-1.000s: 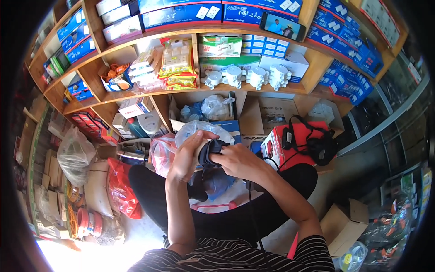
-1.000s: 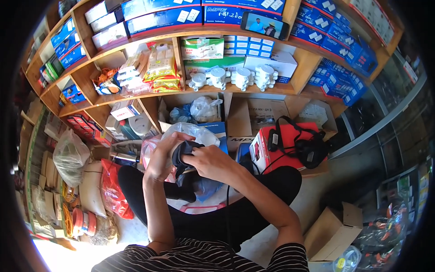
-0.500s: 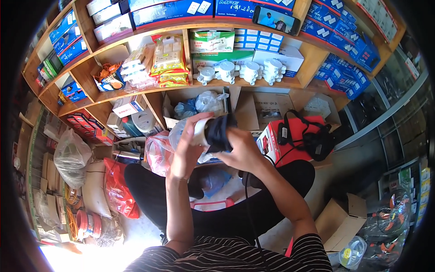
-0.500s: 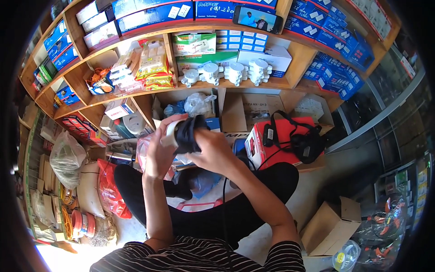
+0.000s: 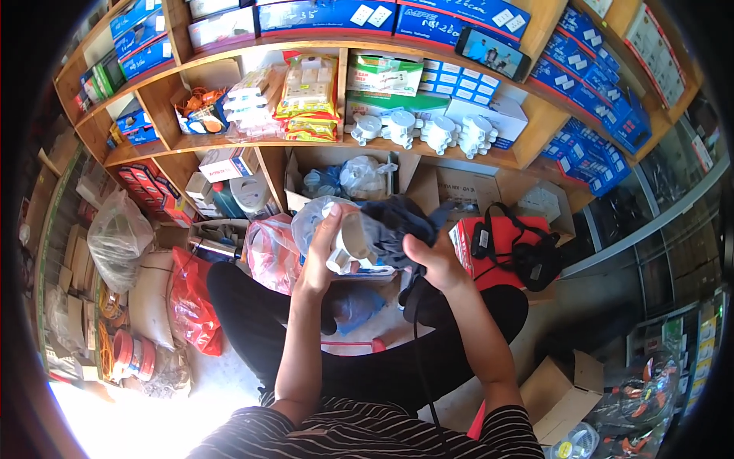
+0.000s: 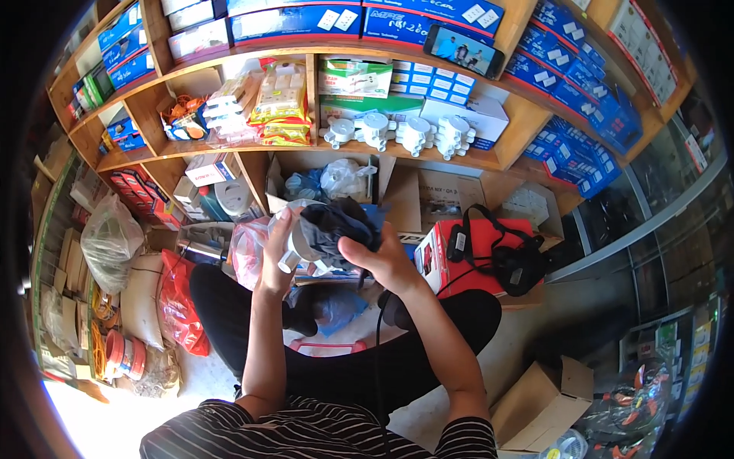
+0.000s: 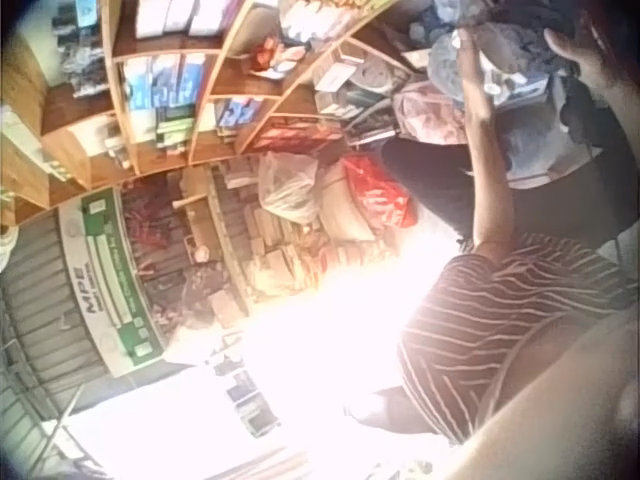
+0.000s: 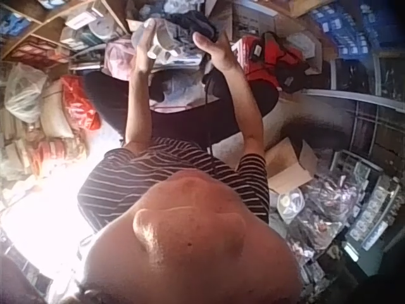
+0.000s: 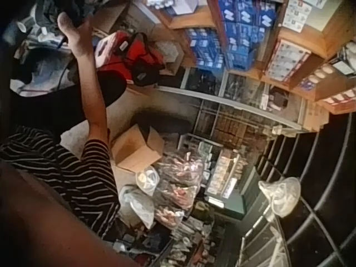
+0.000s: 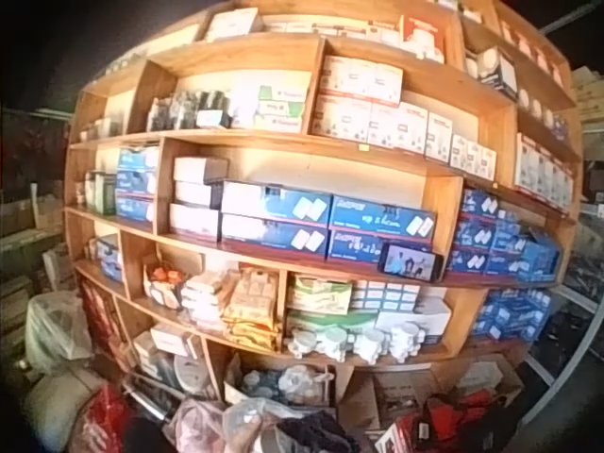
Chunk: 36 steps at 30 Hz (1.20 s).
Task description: Assembling plastic plumbing or electrical components by fitting parts together and placing them into plastic bags.
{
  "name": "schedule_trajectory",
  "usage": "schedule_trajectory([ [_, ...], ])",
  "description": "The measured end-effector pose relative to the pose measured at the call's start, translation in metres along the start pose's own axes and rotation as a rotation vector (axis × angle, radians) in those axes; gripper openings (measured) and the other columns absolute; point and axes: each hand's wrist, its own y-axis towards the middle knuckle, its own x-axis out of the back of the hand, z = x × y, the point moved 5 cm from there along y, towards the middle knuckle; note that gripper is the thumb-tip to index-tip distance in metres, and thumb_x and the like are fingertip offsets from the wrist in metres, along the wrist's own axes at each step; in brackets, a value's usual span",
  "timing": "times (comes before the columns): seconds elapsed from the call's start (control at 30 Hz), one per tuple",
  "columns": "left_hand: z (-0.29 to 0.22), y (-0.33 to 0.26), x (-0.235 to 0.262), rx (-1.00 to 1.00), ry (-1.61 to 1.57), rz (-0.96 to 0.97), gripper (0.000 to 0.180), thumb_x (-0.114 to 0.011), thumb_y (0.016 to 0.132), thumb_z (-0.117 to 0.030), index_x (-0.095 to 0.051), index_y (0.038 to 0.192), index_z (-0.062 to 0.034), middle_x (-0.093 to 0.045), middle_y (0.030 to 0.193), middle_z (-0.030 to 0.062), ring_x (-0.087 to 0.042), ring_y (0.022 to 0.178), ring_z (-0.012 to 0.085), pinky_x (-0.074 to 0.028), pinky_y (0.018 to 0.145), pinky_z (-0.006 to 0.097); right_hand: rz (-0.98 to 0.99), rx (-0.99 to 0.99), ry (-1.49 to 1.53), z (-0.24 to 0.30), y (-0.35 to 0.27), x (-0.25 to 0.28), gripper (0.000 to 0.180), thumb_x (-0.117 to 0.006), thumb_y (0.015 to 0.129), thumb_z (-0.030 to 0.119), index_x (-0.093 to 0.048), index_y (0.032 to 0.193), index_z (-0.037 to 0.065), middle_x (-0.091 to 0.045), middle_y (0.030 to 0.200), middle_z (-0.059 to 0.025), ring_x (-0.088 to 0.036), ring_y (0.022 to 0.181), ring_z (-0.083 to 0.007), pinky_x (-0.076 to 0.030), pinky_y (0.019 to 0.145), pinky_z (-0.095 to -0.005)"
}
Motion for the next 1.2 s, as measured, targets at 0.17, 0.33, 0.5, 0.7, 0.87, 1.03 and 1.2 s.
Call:
schedule_trajectory([
  [0.17, 0.003, 0.001, -0.009, 0.0, 0.103, 0.017, 0.063, -0.038, 0.106, -0.058, -0.065, 0.108, -0.0014, -0.064, 0.075, 0.0036, -0.06, 0.06, 0.0124, -0.048, 0.054, 0.025, -0.032, 0.072, -0.407, 0.005, 0.012, -0.002, 0.029, -0.07, 0.097, 0.026, -0.068, 0.109, 0.0, -0.065, 0.095, -0.0067, -0.061, 0.088, -0.02, -0.047, 0.08, -0.0327],
  [0.33, 0.012, 0.014, 0.003, -0.175, 0.074, -0.182, 0.061, -0.036, 0.108, -0.057, -0.064, 0.116, -0.0025, -0.065, 0.1, 0.0061, -0.059, 0.09, 0.0129, -0.047, 0.083, 0.027, -0.16, 0.419, -0.957, 0.006, 0.011, -0.012, 0.027, -0.067, 0.097, 0.017, -0.066, 0.114, -0.003, -0.065, 0.11, -0.0196, -0.064, 0.099, -0.0352, -0.05, 0.088, -0.0407],
  [0.5, 0.008, 0.014, -0.002, -0.224, 0.196, -0.125, 0.045, -0.047, 0.107, -0.047, -0.053, 0.129, -0.0077, -0.055, 0.104, 0.0032, -0.053, 0.097, 0.0142, -0.043, 0.089, 0.029, -0.025, 0.156, -0.937, -0.014, 0.014, -0.015, 0.033, -0.06, 0.103, 0.029, -0.063, 0.111, -0.004, -0.064, 0.106, -0.0222, -0.061, 0.101, -0.0398, -0.046, 0.091, -0.0454],
  [0.7, 0.007, 0.007, -0.016, -0.314, 0.215, -0.083, 0.033, -0.051, 0.106, -0.036, -0.054, 0.123, -0.007, -0.058, 0.104, 0.0047, -0.054, 0.1, 0.013, -0.046, 0.09, 0.03, 0.062, 0.174, -0.78, -0.023, 0.013, -0.023, 0.039, -0.062, 0.102, 0.034, -0.063, 0.114, -0.004, -0.063, 0.112, -0.0247, -0.059, 0.106, -0.0425, -0.045, 0.094, -0.0466],
  [0.87, 0.025, 0.014, -0.005, -0.039, -0.399, 0.092, 0.03, -0.052, 0.103, -0.033, -0.062, 0.111, -0.005, -0.068, 0.104, 0.0066, -0.066, 0.097, 0.0171, -0.049, 0.091, 0.03, 0.083, 0.293, -0.833, -0.023, 0.005, -0.033, 0.036, -0.07, 0.097, 0.03, -0.066, 0.111, -0.002, -0.064, 0.109, -0.0242, -0.06, 0.105, -0.0427, -0.046, 0.092, -0.047],
  [1.03, 0.03, 0.013, 0.007, 0.197, -0.417, 0.102, 0.028, -0.052, 0.103, -0.027, -0.066, 0.111, -0.0042, -0.071, 0.104, 0.006, -0.068, 0.098, 0.0168, -0.054, 0.088, 0.031, 0.204, 0.33, -1.002, -0.008, 0.006, -0.04, 0.04, -0.082, 0.082, 0.029, -0.067, 0.103, -0.002, -0.066, 0.102, -0.0229, -0.063, 0.098, -0.0423, -0.051, 0.086, -0.0479],
  [1.2, 0.027, 0.008, -0.003, 0.197, -0.409, -0.01, 0.036, -0.052, 0.103, -0.03, -0.064, 0.123, -0.002, -0.071, 0.117, 0.0089, -0.068, 0.107, 0.0184, -0.054, 0.088, 0.028, 0.128, 0.324, -1.046, -0.011, 0.009, -0.026, 0.038, -0.086, 0.071, 0.019, -0.068, 0.098, 0.0, -0.068, 0.095, -0.0193, -0.064, 0.097, -0.0417, -0.052, 0.086, -0.0473],
])
